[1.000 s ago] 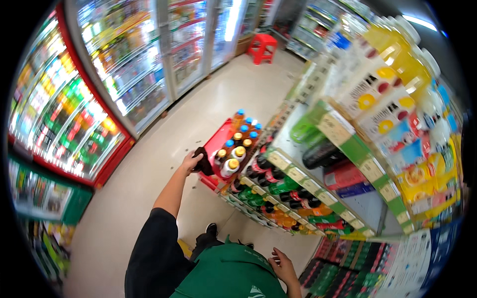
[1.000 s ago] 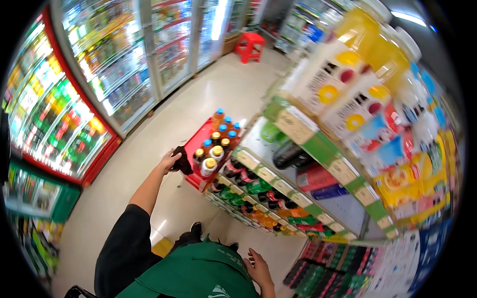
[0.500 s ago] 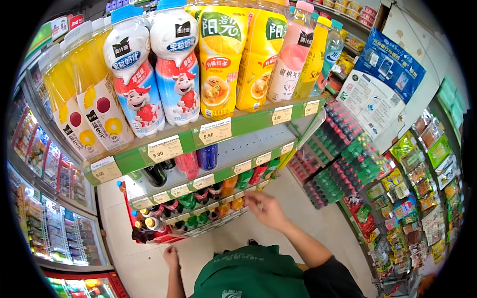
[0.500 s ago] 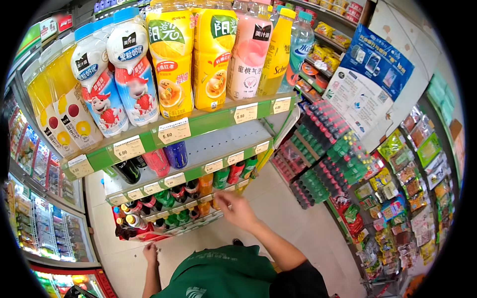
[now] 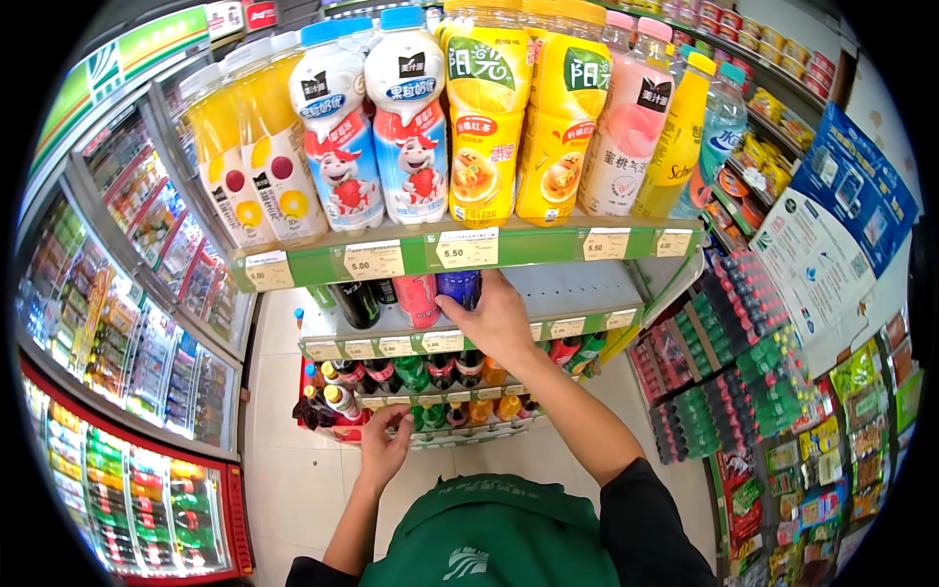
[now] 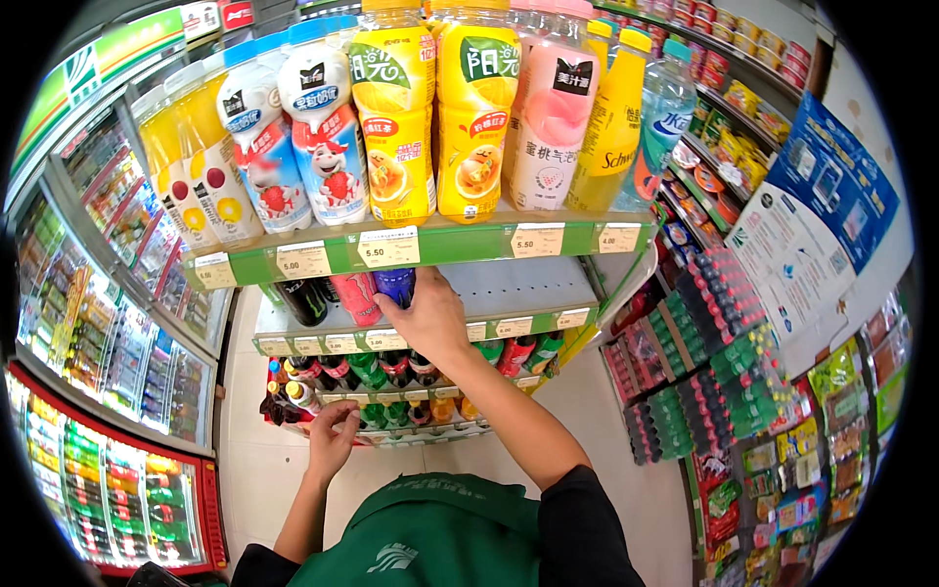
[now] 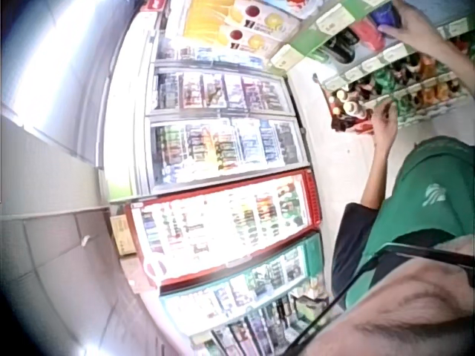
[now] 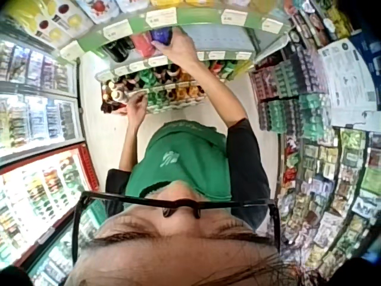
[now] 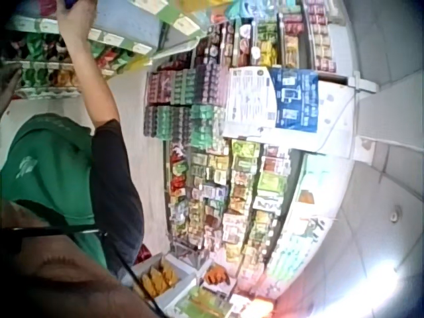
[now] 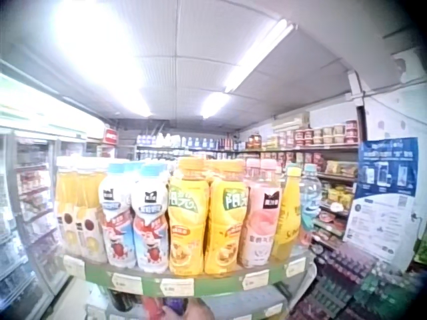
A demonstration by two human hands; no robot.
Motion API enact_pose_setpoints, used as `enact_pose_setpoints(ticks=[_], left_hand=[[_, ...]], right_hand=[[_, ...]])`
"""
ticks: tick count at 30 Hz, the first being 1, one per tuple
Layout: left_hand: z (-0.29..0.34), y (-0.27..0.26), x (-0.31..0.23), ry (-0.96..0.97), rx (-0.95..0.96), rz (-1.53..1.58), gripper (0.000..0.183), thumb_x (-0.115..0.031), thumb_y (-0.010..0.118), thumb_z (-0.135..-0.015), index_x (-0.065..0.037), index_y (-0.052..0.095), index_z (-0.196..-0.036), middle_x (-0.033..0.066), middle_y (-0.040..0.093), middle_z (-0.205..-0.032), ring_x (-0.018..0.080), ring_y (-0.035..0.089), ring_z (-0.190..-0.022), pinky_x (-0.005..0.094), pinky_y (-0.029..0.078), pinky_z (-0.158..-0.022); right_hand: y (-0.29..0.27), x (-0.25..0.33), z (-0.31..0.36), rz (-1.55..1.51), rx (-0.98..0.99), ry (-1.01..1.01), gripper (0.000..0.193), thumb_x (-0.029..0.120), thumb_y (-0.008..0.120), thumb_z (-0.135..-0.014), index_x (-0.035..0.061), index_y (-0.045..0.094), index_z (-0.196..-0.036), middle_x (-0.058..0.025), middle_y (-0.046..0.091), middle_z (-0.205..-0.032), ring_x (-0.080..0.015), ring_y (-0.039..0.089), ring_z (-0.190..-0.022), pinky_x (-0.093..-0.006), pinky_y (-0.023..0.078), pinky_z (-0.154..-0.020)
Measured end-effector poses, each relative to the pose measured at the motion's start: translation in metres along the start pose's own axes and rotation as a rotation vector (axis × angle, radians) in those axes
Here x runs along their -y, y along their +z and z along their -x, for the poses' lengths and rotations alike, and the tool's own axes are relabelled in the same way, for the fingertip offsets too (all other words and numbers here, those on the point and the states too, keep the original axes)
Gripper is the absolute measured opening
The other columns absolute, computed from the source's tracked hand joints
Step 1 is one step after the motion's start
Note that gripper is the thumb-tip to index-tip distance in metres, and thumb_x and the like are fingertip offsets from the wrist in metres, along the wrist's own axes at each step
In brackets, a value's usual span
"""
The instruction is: The person restocks a beverage display shelf in a convenience store. They pick up cans and bottles from a cardboard box on the floor and place them onto the shelf, arranging them by type and color. The person handles various canned sodas and bottled drinks, filling gaps in the display.
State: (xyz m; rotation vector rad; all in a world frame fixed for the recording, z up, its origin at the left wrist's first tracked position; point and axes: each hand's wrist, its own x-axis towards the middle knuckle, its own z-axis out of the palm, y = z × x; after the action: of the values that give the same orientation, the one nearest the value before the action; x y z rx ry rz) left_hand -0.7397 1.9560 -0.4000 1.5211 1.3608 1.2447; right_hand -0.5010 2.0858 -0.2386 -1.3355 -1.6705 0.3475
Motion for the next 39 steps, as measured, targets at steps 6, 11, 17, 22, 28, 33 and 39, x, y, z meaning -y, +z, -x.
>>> enact_pose_setpoints(ticks=[6,11,17,22,28,33,39], left_hand=[[-0.011,0.014,-0.053,0.186,-0.018,-0.147,0.032,-0.008,0.076,-0.094,0.001,0.066,-0.124,0.0155,0.071,-0.111,0.0242,0.070,-0.101,0.0334,0.055,-0.089],[-0.059,0.021,-0.115,0.359,-0.226,-0.305,0.053,-0.007,0.078,-0.091,0.001,0.056,-0.139,0.0146,0.067,-0.123,0.0242,0.067,-0.108,0.0350,0.054,-0.092],[-0.116,0.041,-0.156,0.343,-0.328,-0.394,0.088,-0.024,0.089,-0.083,0.005,0.040,-0.150,0.0226,0.063,-0.132,0.0350,0.065,-0.118,0.0439,0.052,-0.098],[-0.139,0.062,-0.154,0.313,-0.340,-0.444,0.088,-0.022,0.089,-0.080,0.006,0.039,-0.146,0.0313,0.058,-0.134,0.0508,0.059,-0.120,0.0508,0.052,-0.099],[-0.147,0.060,-0.144,0.227,-0.305,-0.307,0.072,-0.017,0.085,-0.081,0.002,0.045,-0.137,0.0261,0.072,-0.113,0.0461,0.070,-0.101,0.0494,0.057,-0.086],[-0.149,0.053,-0.151,0.238,-0.259,-0.200,0.054,-0.011,0.082,-0.078,0.003,0.055,-0.123,0.0185,0.076,-0.102,0.0283,0.074,-0.089,0.0373,0.057,-0.083],[-0.150,0.043,-0.139,0.314,-0.250,-0.008,0.056,-0.007,0.082,-0.078,0.001,0.055,-0.127,0.0126,0.075,-0.107,0.0196,0.071,-0.093,0.0340,0.057,-0.085]], right_hand=[[-0.020,-0.023,-0.003,-0.048,-0.032,0.006,0.058,0.033,0.084,-0.083,-0.0027,0.061,-0.124,-0.0255,0.074,-0.103,-0.0439,0.073,-0.095,-0.0500,0.058,-0.085],[-0.065,-0.051,-0.008,-0.022,-0.091,0.110,0.050,0.026,0.087,-0.080,-0.0029,0.066,-0.116,-0.0233,0.076,-0.094,-0.0417,0.075,-0.088,-0.0458,0.059,-0.080],[-0.112,-0.069,-0.014,0.029,-0.108,0.212,0.039,0.020,0.085,-0.085,-0.0016,0.070,-0.114,-0.0213,0.077,-0.095,-0.0373,0.075,-0.085,-0.0432,0.058,-0.078],[-0.132,-0.156,-0.039,-0.011,-0.291,0.007,0.029,0.013,0.081,-0.085,0.0002,0.073,-0.110,-0.0212,0.076,-0.099,-0.0392,0.074,-0.090,-0.0451,0.058,-0.080],[-0.157,-0.177,-0.067,0.452,-0.265,0.023,0.030,0.014,0.071,-0.092,0.0033,0.071,-0.120,-0.0218,0.070,-0.122,-0.0413,0.064,-0.120,-0.0502,0.049,-0.104],[-0.155,-0.175,-0.076,0.449,-0.140,0.059,0.031,0.018,0.068,-0.094,0.0027,0.070,-0.122,-0.0222,0.070,-0.124,-0.0413,0.063,-0.121,-0.0496,0.049,-0.105],[-0.106,-0.147,-0.066,0.191,-0.144,0.042,0.036,0.011,0.069,-0.092,0.0016,0.068,-0.126,-0.0228,0.069,-0.129,-0.0407,0.062,-0.123,-0.0473,0.049,-0.106]])
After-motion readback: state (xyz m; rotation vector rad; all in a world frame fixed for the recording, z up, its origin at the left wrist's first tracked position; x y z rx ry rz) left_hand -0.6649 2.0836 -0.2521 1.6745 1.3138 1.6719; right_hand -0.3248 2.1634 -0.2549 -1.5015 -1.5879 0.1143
